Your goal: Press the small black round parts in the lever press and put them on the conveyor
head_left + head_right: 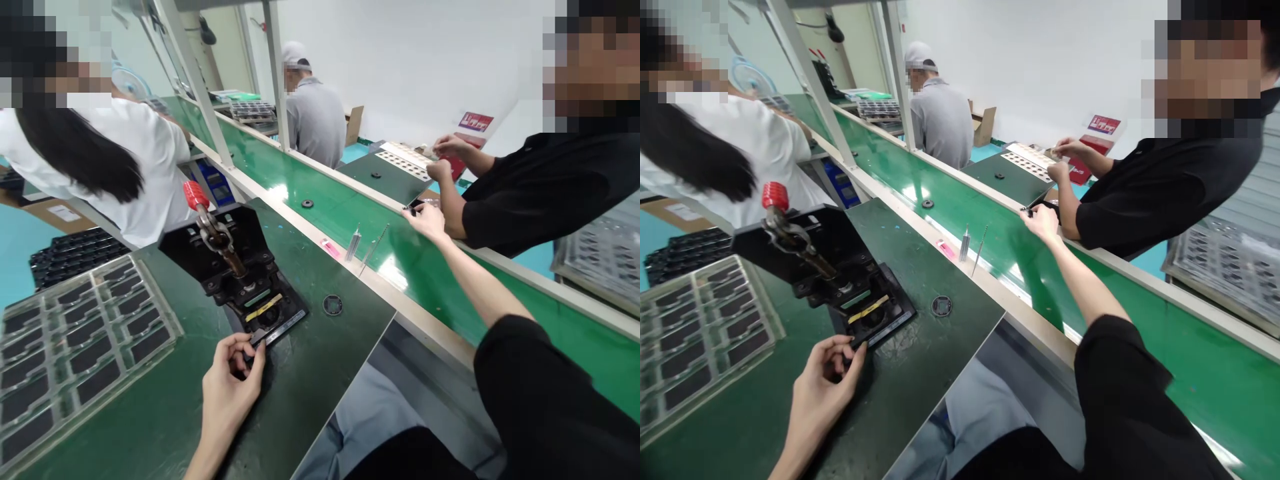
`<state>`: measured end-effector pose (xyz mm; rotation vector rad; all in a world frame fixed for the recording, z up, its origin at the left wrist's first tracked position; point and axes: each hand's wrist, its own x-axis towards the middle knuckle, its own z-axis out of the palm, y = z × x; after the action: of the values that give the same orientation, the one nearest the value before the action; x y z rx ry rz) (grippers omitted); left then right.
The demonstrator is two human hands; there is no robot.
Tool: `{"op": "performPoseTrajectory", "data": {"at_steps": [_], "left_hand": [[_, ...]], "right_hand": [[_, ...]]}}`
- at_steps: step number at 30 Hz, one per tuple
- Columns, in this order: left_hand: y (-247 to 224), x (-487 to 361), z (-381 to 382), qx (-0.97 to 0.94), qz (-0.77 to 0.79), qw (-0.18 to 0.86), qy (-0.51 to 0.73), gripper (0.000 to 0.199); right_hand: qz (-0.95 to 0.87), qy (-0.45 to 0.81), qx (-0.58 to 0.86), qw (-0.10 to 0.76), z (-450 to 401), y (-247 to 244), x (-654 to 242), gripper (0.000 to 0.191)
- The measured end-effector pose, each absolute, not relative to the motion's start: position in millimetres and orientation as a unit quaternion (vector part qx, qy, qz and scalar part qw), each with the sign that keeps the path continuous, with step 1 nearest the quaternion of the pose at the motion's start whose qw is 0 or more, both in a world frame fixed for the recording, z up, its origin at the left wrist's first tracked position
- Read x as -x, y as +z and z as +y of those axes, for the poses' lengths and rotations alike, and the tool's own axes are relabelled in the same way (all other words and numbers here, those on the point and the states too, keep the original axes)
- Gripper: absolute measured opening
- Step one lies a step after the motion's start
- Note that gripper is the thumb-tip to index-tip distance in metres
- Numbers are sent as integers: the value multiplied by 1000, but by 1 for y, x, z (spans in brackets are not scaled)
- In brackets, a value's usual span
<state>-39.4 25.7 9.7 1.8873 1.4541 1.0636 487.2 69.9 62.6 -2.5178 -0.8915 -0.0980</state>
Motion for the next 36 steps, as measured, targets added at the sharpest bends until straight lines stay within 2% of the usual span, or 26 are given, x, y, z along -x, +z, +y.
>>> {"op": "performPoseTrajectory", "data": {"at_steps": [4,9,15,17,21,25,36], "left_hand": [[6,43,25,-705,532,253,394,32],[1,44,25,-707,530,249,397,33],[5,42,24,-704,532,257,394,33],[7,41,23,-701,536,262,390,32],[10,39,22,-695,541,275,385,30],[13,36,22,-695,542,280,380,28],[18,31,21,-692,540,300,374,26]], "right_hand": [[-304,-14,922,239,121,61,-501,47],[-287,19,920,267,137,57,-501,59],[-375,20,855,357,104,66,-476,49],[-436,45,808,395,85,69,-455,50],[-593,158,605,507,44,71,-400,55],[-566,191,559,575,25,71,-358,60],[-565,169,567,575,32,53,-343,54]]}}
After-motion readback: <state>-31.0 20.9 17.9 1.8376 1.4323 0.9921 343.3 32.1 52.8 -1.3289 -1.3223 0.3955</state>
